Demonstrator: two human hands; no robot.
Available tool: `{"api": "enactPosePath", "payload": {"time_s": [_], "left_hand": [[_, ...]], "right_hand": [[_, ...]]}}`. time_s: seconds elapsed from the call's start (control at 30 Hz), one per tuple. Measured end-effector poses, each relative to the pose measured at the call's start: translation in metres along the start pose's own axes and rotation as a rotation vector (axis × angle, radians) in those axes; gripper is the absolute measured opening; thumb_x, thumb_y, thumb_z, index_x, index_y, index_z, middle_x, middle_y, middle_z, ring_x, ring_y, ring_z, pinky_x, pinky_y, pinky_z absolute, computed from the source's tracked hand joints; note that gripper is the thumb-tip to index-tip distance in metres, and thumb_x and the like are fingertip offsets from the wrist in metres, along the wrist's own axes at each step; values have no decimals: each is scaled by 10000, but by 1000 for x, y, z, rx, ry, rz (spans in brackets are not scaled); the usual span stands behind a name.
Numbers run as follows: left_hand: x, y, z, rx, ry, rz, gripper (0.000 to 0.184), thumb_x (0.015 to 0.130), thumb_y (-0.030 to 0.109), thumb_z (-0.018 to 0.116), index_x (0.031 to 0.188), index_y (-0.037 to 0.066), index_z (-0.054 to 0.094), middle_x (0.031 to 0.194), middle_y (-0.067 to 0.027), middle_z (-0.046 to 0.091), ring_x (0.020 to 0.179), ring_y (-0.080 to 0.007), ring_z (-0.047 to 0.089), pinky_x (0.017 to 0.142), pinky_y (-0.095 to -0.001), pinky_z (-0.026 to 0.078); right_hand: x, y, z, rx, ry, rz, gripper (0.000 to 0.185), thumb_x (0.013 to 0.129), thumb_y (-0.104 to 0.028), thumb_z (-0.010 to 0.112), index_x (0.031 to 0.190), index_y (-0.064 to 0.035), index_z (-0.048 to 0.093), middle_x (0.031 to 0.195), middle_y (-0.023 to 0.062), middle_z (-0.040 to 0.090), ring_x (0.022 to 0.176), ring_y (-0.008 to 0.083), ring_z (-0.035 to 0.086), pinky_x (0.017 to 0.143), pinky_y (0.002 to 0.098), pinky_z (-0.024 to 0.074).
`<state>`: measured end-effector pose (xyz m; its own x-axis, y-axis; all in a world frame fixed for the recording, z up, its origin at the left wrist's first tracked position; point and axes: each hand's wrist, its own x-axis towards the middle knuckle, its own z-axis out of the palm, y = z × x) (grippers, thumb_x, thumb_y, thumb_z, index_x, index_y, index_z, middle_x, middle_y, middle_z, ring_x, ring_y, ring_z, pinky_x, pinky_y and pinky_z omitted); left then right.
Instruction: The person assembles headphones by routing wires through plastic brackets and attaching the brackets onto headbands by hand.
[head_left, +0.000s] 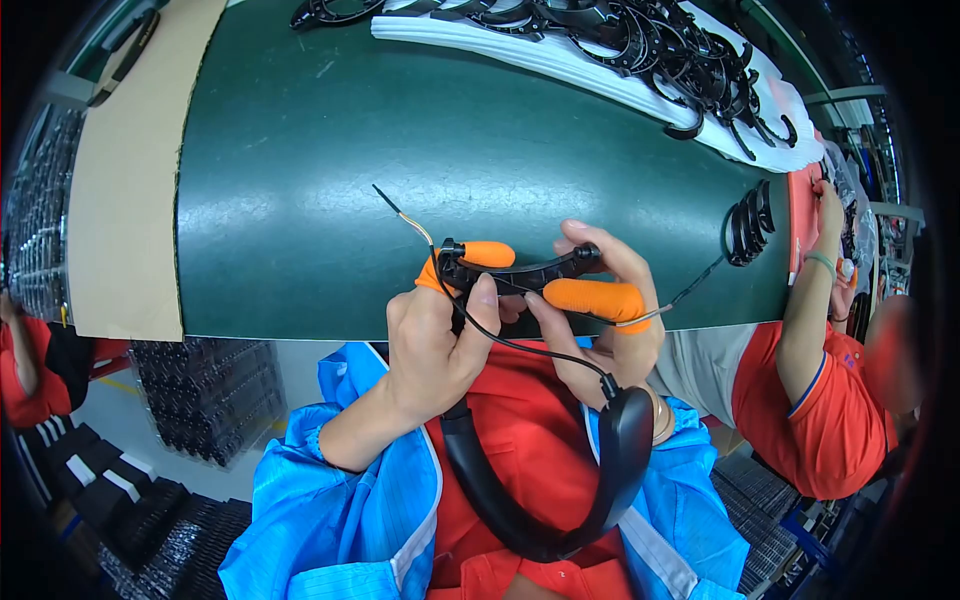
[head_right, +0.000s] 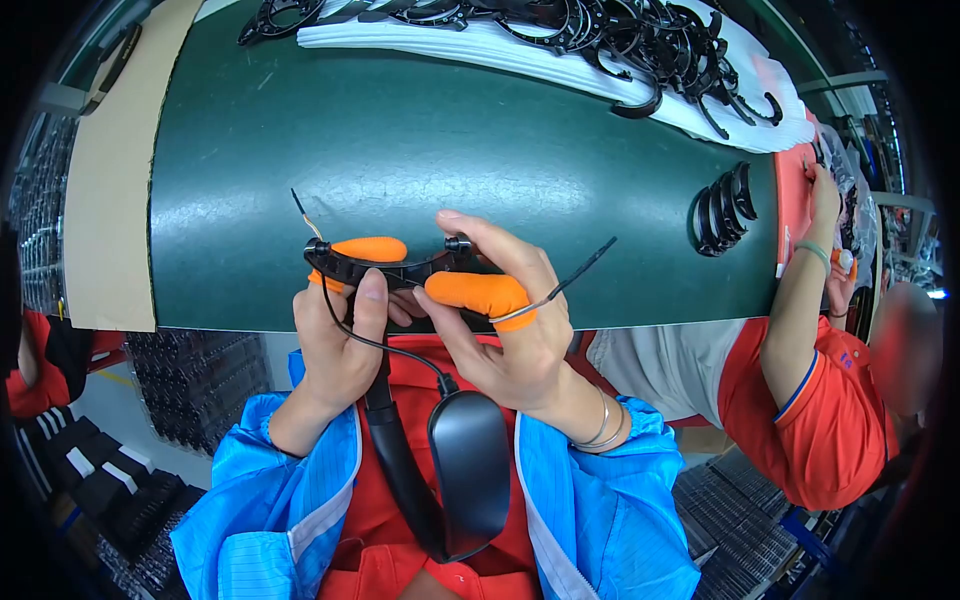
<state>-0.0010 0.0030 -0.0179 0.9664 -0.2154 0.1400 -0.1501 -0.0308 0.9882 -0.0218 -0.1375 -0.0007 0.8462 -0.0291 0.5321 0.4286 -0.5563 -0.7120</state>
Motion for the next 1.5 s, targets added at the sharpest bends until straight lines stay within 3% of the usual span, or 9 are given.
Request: {"api": "enactPosePath", "payload": {"time_s": [0.3, 0.57, 0.7, 0.8, 0.9, 1.0, 1.17, 1.33, 1.5], "left_hand": [[-2, -1, 0, -23, -50, -19, 230, 878, 101, 383, 939, -89, 498, 667, -112, 594, 576, -126, 575, 523, -223, 473], [-2, 0, 2, -55, -43, -46, 146, 829, 40, 456, 893, -83, 502, 629, -112, 606, 580, -169, 620, 517, -243, 491], [-2, -2, 1, -31, -64, -20, 149, 832, 42, 453, 896, -83, 499, 629, -112, 605, 581, -167, 620, 520, -241, 489], [-2, -3, 0, -34, -73, 0, 153, 836, 39, 442, 915, -85, 486, 602, -105, 600, 567, -170, 619, 509, -234, 484], [-1, 1, 0, -93, -120, -109, 181, 816, 43, 479, 954, -73, 475, 706, -117, 612, 637, -175, 620, 558, -251, 482], [10, 6, 1, 117, 78, 125, 391, 715, 64, 613, 1062, -33, 461, 1013, -138, 525, 886, -240, 531, 752, -350, 419], [42, 32, -6, 385, -127, 439, 356, 614, 76, 696, 939, 16, 565, 983, -95, 545, 961, -267, 498, 819, -334, 393], [52, 47, 3, 521, -196, 466, 219, 595, 73, 690, 796, 57, 605, 955, -50, 560, 945, -256, 501, 793, -330, 392], [46, 37, -6, 439, -174, 477, 187, 611, 52, 675, 779, 47, 592, 920, -50, 561, 935, -252, 502, 788, -324, 389]], "right_hand": [[-2, 3, 2, 213, 23, 71, 413, 684, 108, 583, 1051, 34, 409, 955, 166, 554, 870, 203, 568, 761, 278, 442], [-2, 7, -5, 240, 81, 91, 509, 694, 84, 599, 1144, 38, 365, 869, 120, 604, 715, 106, 564, 619, 193, 438], [2, 2, -9, 222, 84, 177, 471, 697, 73, 606, 1124, 41, 410, 828, 117, 621, 681, 111, 574, 610, 199, 450], [4, 1, -8, 353, 122, 287, 255, 709, 50, 601, 959, 39, 555, 791, 122, 632, 676, 116, 592, 634, 208, 460], [7, 6, -15, 254, 33, 206, 205, 706, 51, 602, 909, 29, 577, 794, 107, 633, 663, 107, 590, 623, 203, 459], [7, 3, -16, 296, -8, 326, 171, 700, 55, 602, 867, 23, 585, 774, 89, 632, 656, 103, 589, 607, 198, 458], [11, 3, -15, 295, -49, 325, 174, 690, 48, 613, 859, 26, 577, 760, 90, 624, 645, 109, 590, 588, 207, 465], [13, 6, -18, 216, -79, 218, 188, 685, 49, 615, 867, 34, 572, 780, 98, 621, 656, 122, 601, 583, 214, 477], [14, 0, -17, 436, -60, 414, 199, 701, 55, 604, 897, 42, 568, 734, 97, 620, 643, 140, 617, 567, 204, 487]]}}
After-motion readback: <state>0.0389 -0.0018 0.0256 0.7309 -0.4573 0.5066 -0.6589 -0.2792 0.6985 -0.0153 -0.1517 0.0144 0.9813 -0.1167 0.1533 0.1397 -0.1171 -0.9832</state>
